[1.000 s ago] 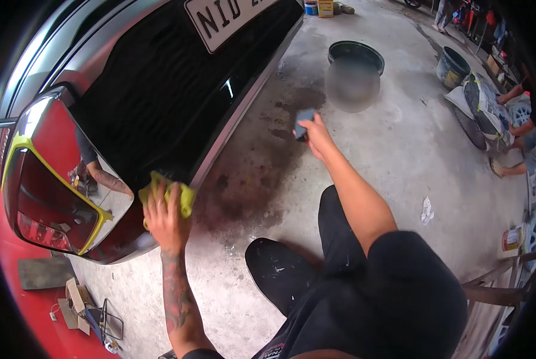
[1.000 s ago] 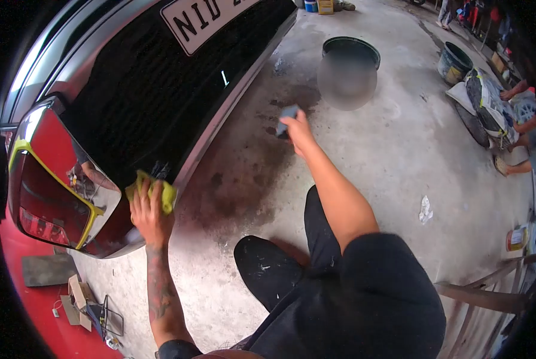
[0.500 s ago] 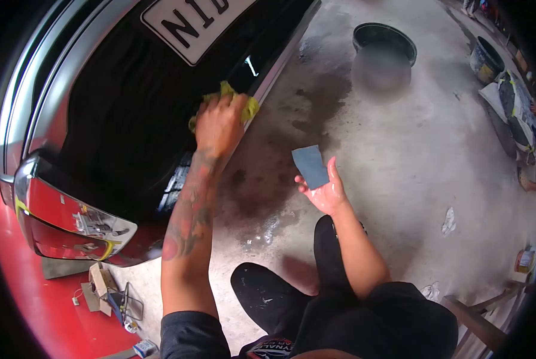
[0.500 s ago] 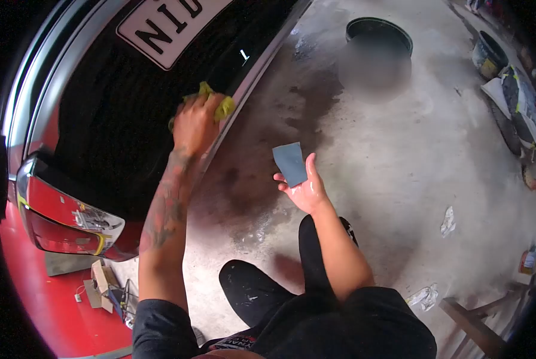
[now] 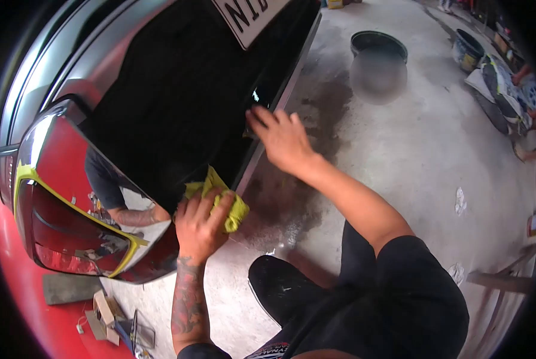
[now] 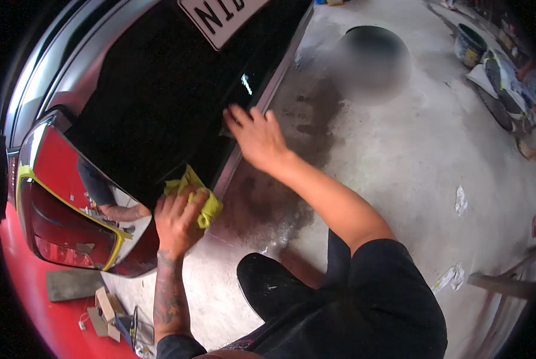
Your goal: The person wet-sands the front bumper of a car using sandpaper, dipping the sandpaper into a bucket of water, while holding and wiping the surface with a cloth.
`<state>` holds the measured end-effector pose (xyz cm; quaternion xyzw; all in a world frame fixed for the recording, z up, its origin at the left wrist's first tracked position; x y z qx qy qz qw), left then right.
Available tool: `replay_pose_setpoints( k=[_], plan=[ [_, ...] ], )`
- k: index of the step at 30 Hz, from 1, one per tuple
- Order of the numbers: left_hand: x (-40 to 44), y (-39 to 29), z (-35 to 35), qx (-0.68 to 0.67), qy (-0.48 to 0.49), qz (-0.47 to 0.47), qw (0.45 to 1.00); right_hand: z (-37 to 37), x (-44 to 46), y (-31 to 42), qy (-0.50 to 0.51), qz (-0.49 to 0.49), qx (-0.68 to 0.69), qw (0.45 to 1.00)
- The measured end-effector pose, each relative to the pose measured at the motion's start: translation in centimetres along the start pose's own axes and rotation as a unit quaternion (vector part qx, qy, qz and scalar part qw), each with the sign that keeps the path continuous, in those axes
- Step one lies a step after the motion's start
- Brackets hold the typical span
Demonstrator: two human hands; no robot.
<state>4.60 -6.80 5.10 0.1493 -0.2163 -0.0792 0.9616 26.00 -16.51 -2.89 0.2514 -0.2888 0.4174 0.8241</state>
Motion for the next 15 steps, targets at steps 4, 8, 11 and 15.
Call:
replay_pose_setpoints(
  k=[4,8,11,15],
  plan=[
    [-3.8,1.3,1.1,-0.043,-0.050,-0.044,0.997,-0.9,1.6,-0.2,-0.003,-0.057,-0.115,0.992],
    [-11.4,3.9,0.9,-0.019,-0.125,-0.007,0.992,-2.6,4.4,-1.8,-0.009,-0.123,-0.131,0.984],
    [-16.4,5.5,0.3,-0.003,-0.226,0.048,0.973,-0.6,2.3,3.1,0.005,-0.121,-0.077,0.990],
    [-17.1,5.9,-0.3,0.000,-0.243,0.051,0.969,1.8,-2.4,11.6,-0.024,-0.039,-0.012,0.999]
  ],
)
Point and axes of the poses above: each hand's wrist, its own x-axis towards the middle knuckle, its own z-axis out of the back of the hand, y = z × x, the point moved 4 cm from there along x, towards the middle knuckle, and after that the axes turned 2 degrees about -y, right-handed, at the moved point
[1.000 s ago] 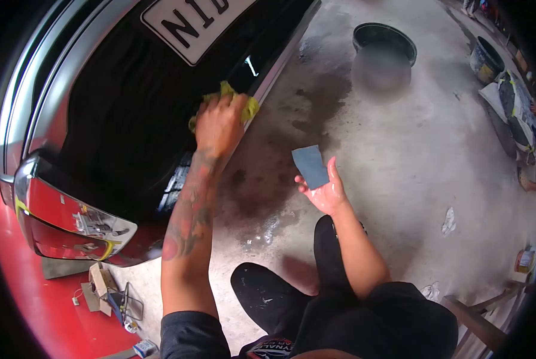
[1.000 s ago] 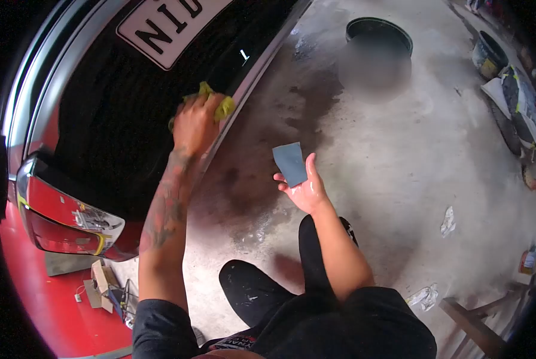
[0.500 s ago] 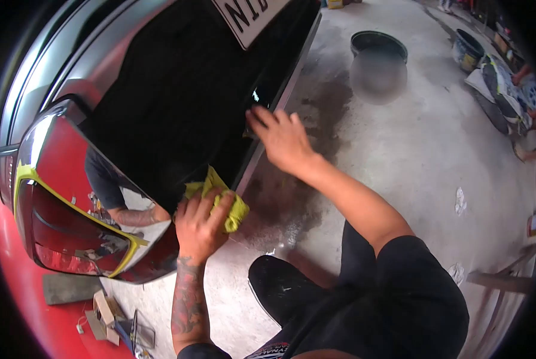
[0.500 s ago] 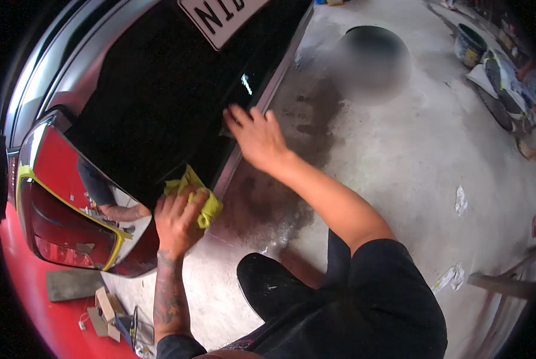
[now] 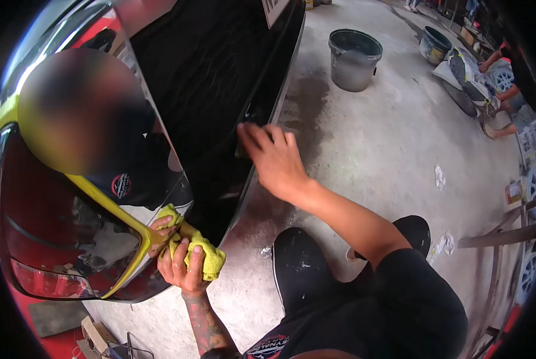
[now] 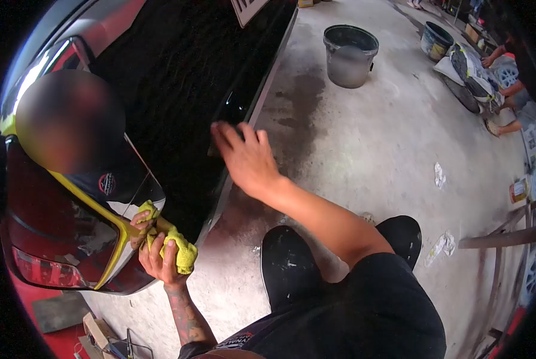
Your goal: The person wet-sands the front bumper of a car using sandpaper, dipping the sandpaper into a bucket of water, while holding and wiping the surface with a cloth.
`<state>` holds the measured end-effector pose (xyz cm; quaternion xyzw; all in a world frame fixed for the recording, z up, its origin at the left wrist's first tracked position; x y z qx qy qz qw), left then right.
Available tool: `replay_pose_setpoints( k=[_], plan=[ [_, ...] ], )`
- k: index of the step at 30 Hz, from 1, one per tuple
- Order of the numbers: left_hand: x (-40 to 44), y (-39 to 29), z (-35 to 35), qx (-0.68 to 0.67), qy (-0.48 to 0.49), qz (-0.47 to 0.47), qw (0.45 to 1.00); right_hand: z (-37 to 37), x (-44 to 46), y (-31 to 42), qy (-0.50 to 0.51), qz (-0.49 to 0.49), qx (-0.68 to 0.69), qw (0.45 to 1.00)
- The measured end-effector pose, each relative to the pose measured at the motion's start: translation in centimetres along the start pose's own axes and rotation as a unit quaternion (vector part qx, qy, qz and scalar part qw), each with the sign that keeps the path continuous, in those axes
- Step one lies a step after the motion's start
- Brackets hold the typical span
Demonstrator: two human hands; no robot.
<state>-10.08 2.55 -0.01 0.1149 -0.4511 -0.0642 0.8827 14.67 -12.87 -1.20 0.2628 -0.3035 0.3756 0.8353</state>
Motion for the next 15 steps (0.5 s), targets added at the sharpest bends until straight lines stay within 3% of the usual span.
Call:
replay_pose_setpoints(
  k=[3,8,12,15],
  plan=[
    [-0.3,0.1,0.1,-0.007,0.005,-0.001,1.000,1.0,-0.4,-0.3,0.033,0.030,0.022,0.999],
    [-0.1,0.0,0.2,-0.018,0.008,-0.001,1.000,0.2,-0.4,-1.1,0.002,-0.061,0.023,0.998],
    [0.3,-0.2,0.3,-0.036,0.006,0.005,0.999,1.3,-1.3,3.9,-0.002,0.048,0.099,0.994],
    [0.4,0.0,0.8,-0.047,0.036,0.016,0.998,1.1,-0.8,2.6,-0.020,0.037,0.098,0.994]
  ],
)
Point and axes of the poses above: each hand's wrist, its own x-axis towards the middle knuckle, its own z-axis out of the back of the hand, y = z × x, the point moved 4 cm from there along x, towards the middle knuckle, and after that the axes turned 2 degrees about -y, right-handed, at the moved point
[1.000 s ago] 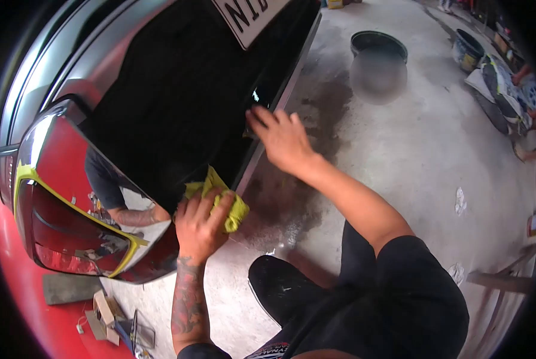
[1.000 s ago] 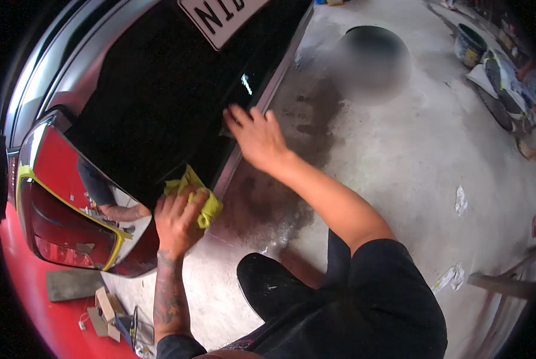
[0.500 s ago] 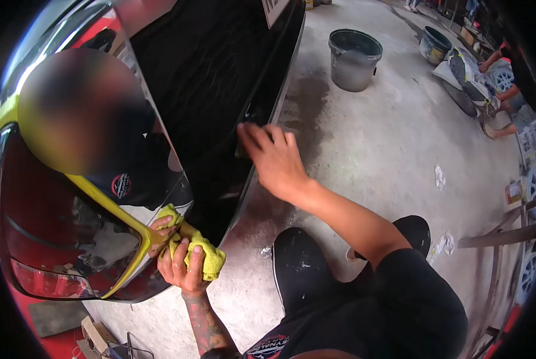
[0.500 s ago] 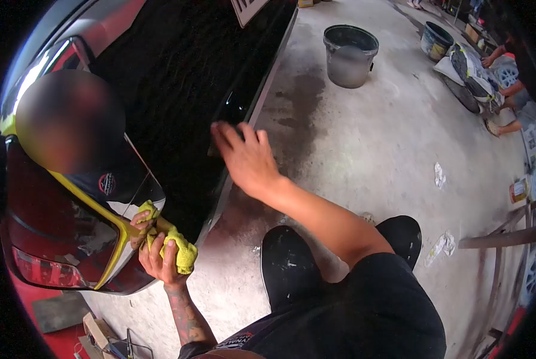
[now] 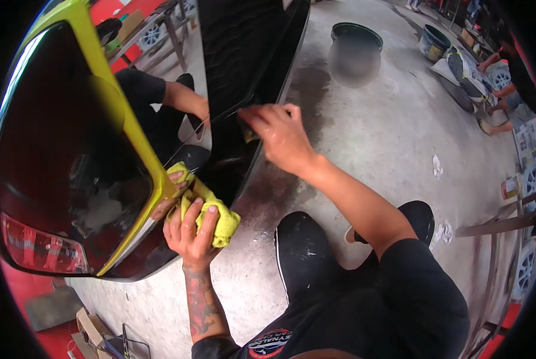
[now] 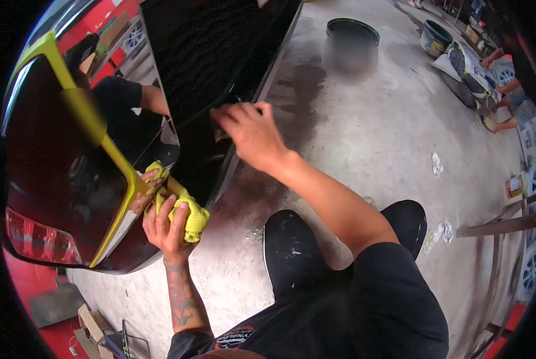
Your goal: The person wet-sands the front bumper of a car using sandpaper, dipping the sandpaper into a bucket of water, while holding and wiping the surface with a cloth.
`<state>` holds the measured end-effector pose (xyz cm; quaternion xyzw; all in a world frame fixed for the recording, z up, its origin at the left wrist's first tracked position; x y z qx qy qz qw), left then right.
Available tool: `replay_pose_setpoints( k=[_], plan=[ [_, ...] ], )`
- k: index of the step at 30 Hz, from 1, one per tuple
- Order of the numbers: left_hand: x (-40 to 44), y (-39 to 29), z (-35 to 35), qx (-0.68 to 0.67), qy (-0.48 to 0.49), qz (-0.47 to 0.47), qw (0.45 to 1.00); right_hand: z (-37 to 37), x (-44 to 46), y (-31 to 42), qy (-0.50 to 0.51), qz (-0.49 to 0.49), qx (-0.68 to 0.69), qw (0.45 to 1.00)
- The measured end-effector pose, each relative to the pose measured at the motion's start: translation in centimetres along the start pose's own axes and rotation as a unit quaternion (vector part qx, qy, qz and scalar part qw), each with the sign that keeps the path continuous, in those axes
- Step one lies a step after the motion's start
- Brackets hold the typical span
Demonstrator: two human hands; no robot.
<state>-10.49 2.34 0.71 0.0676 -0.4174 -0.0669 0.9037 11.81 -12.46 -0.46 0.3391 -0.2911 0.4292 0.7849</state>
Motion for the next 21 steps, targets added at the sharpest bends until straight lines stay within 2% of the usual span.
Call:
replay_pose_setpoints(
  k=[1,8,13,16,18,21],
  plan=[
    [0.1,0.0,0.2,-0.004,0.007,-0.007,1.000,0.0,0.1,-0.2,-0.012,-0.025,0.005,1.000],
    [-0.4,0.3,0.3,-0.007,0.010,-0.031,0.999,-0.5,1.5,3.8,-0.026,0.074,0.011,0.997],
    [-0.6,0.3,0.3,0.003,0.001,-0.027,1.000,-0.3,1.6,1.2,-0.007,0.008,-0.022,1.000],
    [-0.6,0.3,0.2,0.004,-0.005,-0.028,1.000,-0.6,1.8,4.1,-0.009,0.064,-0.005,0.998],
    [-0.6,0.2,0.2,0.001,-0.005,-0.028,1.000,-0.4,1.6,3.0,-0.007,0.066,-0.037,0.997],
    [-0.8,0.3,0.1,0.003,0.000,-0.021,1.000,-0.5,1.2,-2.2,-0.007,0.044,-0.099,0.994]
  ],
)
Point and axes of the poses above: each hand's wrist, its own x-axis towards the middle knuckle, its own z-axis out of the back of the hand, y = z × x, the point moved 4 cm from there along x, towards the middle knuckle, and after that the axes turned 2 degrees about -y, right-handed, at the moved point
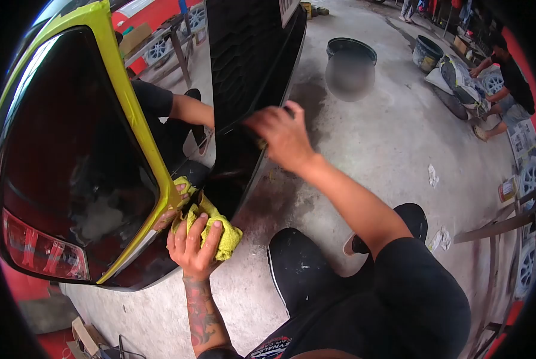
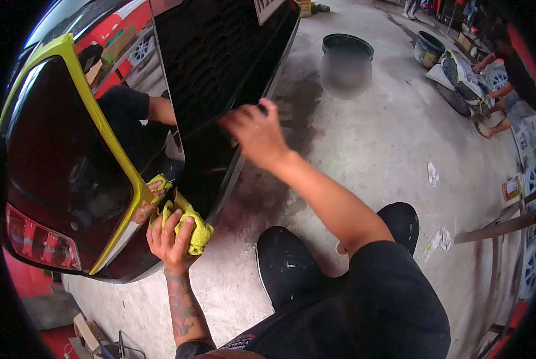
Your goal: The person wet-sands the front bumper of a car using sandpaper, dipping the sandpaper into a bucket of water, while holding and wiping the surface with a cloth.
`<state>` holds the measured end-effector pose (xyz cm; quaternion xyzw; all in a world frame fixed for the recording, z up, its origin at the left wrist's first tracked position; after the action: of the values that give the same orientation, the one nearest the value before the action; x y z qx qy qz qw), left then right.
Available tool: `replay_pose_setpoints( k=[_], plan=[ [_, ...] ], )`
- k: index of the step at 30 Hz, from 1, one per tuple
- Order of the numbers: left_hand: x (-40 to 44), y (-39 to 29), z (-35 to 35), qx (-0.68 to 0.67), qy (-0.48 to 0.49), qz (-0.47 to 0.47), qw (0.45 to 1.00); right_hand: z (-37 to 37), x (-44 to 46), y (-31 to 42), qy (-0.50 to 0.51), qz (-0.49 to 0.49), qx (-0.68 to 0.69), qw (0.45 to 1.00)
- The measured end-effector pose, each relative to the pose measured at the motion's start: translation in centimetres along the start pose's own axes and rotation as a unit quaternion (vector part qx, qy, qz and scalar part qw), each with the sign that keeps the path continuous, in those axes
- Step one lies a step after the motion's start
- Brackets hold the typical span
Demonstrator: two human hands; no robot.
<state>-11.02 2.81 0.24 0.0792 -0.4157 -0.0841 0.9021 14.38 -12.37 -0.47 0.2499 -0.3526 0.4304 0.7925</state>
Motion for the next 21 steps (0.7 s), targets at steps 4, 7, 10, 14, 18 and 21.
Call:
replay_pose_setpoints(
  k=[4,7,10,14,18,21],
  plan=[
    [0.1,-0.1,0.0,0.003,0.001,-0.001,1.000,-1.3,-0.2,-4.7,0.020,-0.074,-0.054,0.996],
    [0.0,0.0,0.0,0.007,0.001,-0.004,1.000,-0.7,-0.8,-1.0,0.029,-0.057,-0.021,0.998],
    [-0.1,0.0,-0.1,0.011,0.008,-0.007,1.000,-0.6,-1.1,-0.6,0.021,-0.071,-0.062,0.995],
    [-0.1,0.1,-0.1,0.007,0.003,-0.008,1.000,-2.9,1.5,-5.8,0.006,-0.116,-0.114,0.987],
    [-0.2,0.2,-0.1,0.006,0.006,-0.013,1.000,-2.7,0.9,-3.7,0.037,-0.127,-0.093,0.987],
    [-0.4,0.2,-0.2,0.010,0.011,-0.015,1.000,-1.8,-0.1,-2.0,0.039,-0.117,-0.084,0.989]
  ],
)
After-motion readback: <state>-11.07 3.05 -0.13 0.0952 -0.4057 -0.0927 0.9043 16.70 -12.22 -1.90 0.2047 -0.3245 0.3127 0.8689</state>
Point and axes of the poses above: each hand's wrist, its own x-axis towards the middle knuckle, its own z-axis out of the back of the hand, y = z × x, the point moved 4 cm from there along x, towards the middle knuckle, and after that the axes turned 2 degrees about -y, right-handed, at the moved point
